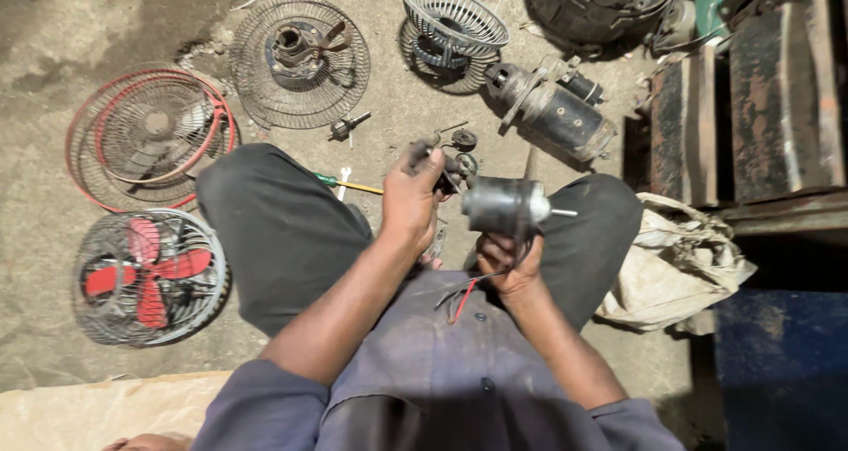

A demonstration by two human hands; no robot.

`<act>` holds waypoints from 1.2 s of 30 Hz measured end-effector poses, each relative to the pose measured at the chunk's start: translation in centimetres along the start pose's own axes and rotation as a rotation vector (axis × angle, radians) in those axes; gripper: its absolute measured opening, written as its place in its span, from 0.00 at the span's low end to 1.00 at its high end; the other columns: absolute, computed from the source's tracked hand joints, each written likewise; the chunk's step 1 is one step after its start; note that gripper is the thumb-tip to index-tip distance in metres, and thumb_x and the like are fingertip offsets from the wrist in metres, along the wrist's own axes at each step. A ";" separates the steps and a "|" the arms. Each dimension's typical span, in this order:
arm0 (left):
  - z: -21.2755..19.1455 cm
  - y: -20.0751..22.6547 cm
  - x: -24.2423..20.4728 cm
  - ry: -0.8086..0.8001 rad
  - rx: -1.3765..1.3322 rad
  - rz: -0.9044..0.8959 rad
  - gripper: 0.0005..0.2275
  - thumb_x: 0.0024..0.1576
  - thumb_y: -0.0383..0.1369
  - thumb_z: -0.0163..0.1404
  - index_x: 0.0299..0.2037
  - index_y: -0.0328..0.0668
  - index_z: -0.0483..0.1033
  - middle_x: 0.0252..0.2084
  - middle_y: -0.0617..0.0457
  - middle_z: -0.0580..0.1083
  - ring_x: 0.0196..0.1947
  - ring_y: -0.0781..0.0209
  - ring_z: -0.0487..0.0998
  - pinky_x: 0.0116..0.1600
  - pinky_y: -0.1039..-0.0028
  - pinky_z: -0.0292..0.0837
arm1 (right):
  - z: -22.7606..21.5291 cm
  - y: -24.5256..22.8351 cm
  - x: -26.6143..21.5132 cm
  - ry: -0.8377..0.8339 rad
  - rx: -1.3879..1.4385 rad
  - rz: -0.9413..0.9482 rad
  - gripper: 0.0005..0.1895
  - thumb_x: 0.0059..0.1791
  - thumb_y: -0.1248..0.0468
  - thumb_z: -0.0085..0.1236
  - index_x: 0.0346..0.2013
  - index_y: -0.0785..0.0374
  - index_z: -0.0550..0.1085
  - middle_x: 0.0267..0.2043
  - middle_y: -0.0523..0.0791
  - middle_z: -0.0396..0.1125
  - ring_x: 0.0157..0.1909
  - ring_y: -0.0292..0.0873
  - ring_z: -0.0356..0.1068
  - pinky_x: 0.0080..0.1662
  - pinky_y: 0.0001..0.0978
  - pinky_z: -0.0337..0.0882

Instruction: The person sits on the floor and disassembles a fan motor, removing the outer casing and internal components. They use a screwdriver to loosen parts and pliers to adjust the motor housing, then reassemble the motor by hand.

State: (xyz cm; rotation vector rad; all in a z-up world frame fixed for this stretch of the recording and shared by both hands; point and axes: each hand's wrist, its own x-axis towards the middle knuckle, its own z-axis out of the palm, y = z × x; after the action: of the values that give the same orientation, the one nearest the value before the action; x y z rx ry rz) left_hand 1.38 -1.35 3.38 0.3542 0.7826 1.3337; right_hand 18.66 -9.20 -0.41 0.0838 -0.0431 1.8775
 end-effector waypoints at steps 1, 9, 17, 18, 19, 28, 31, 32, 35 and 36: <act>0.5 0.4 -0.7 -0.022 0.013 0.070 0.14 0.61 0.29 0.57 0.54 0.37 0.72 0.39 0.46 0.78 0.34 0.62 0.80 0.38 0.74 0.76 | 0.1 -0.4 -0.1 0.010 0.134 0.004 0.17 0.59 0.62 0.47 0.56 0.73 0.70 0.51 0.56 0.71 0.34 0.47 0.73 0.35 0.36 0.77; 5.9 3.4 -6.5 -0.264 0.151 0.291 0.09 0.61 0.22 0.57 0.47 0.35 0.70 0.41 0.48 0.81 0.38 0.66 0.80 0.43 0.74 0.79 | 3.3 0.8 0.7 0.032 0.662 0.024 0.20 0.50 0.77 0.46 0.57 0.83 0.67 0.54 0.66 0.65 0.20 0.47 0.70 0.20 0.31 0.75; 8.3 3.5 -8.8 -0.417 0.376 0.480 0.08 0.62 0.29 0.59 0.47 0.37 0.74 0.42 0.55 0.81 0.44 0.76 0.80 0.49 0.78 0.81 | 2.5 0.1 -0.9 0.106 0.303 0.219 0.20 0.50 0.75 0.46 0.57 0.82 0.67 0.53 0.65 0.66 0.22 0.48 0.71 0.21 0.31 0.75; 8.3 3.5 -8.7 -0.407 0.413 0.484 0.09 0.61 0.29 0.60 0.46 0.37 0.74 0.41 0.55 0.81 0.42 0.76 0.80 0.47 0.79 0.80 | 2.3 0.1 -1.0 0.106 0.295 0.220 0.21 0.50 0.74 0.46 0.57 0.82 0.67 0.53 0.65 0.66 0.22 0.48 0.71 0.21 0.31 0.75; 8.2 3.5 -8.7 -0.398 0.451 0.488 0.09 0.60 0.30 0.61 0.45 0.38 0.74 0.40 0.55 0.81 0.41 0.77 0.79 0.46 0.79 0.80 | 2.2 0.2 -1.1 0.102 0.287 0.220 0.21 0.50 0.74 0.46 0.57 0.82 0.67 0.53 0.65 0.66 0.22 0.48 0.71 0.21 0.32 0.75; 7.6 3.0 -8.3 -0.385 0.488 0.435 0.10 0.59 0.31 0.61 0.45 0.38 0.74 0.37 0.55 0.81 0.38 0.78 0.78 0.44 0.79 0.79 | 2.1 1.0 -1.1 0.096 0.243 0.216 0.21 0.51 0.71 0.46 0.57 0.80 0.68 0.53 0.64 0.67 0.24 0.48 0.71 0.22 0.32 0.75; 7.3 3.1 -8.3 -0.405 0.446 0.463 0.09 0.60 0.31 0.61 0.45 0.38 0.74 0.40 0.55 0.82 0.41 0.78 0.78 0.46 0.79 0.80 | 2.3 1.3 -0.9 0.102 0.234 0.210 0.21 0.51 0.70 0.46 0.57 0.79 0.68 0.53 0.64 0.67 0.24 0.48 0.72 0.23 0.33 0.75; 7.3 3.2 -8.4 -0.415 0.423 0.475 0.09 0.61 0.31 0.60 0.45 0.38 0.74 0.41 0.54 0.82 0.42 0.78 0.79 0.47 0.79 0.80 | 2.4 1.5 -0.8 0.105 0.228 0.207 0.21 0.51 0.70 0.46 0.57 0.79 0.68 0.53 0.63 0.67 0.25 0.48 0.72 0.23 0.33 0.75; 7.3 3.9 -8.9 -0.388 0.507 0.471 0.09 0.59 0.31 0.62 0.43 0.38 0.75 0.37 0.54 0.82 0.37 0.74 0.80 0.43 0.77 0.80 | 2.8 1.9 -0.8 0.111 0.224 0.201 0.21 0.51 0.69 0.46 0.57 0.79 0.68 0.53 0.63 0.67 0.25 0.49 0.72 0.23 0.33 0.75; 7.4 4.2 -9.2 -0.424 0.492 0.544 0.09 0.60 0.30 0.61 0.45 0.38 0.75 0.40 0.53 0.82 0.41 0.71 0.82 0.46 0.76 0.81 | 3.1 2.0 -0.9 0.115 0.220 0.199 0.21 0.51 0.69 0.46 0.57 0.78 0.68 0.53 0.63 0.67 0.25 0.49 0.72 0.23 0.33 0.76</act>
State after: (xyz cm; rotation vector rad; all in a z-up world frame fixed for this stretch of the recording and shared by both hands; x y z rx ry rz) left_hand 3.03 -7.63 14.06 1.2693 0.6656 1.4761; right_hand 17.14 -10.89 2.62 0.1261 0.2428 2.0778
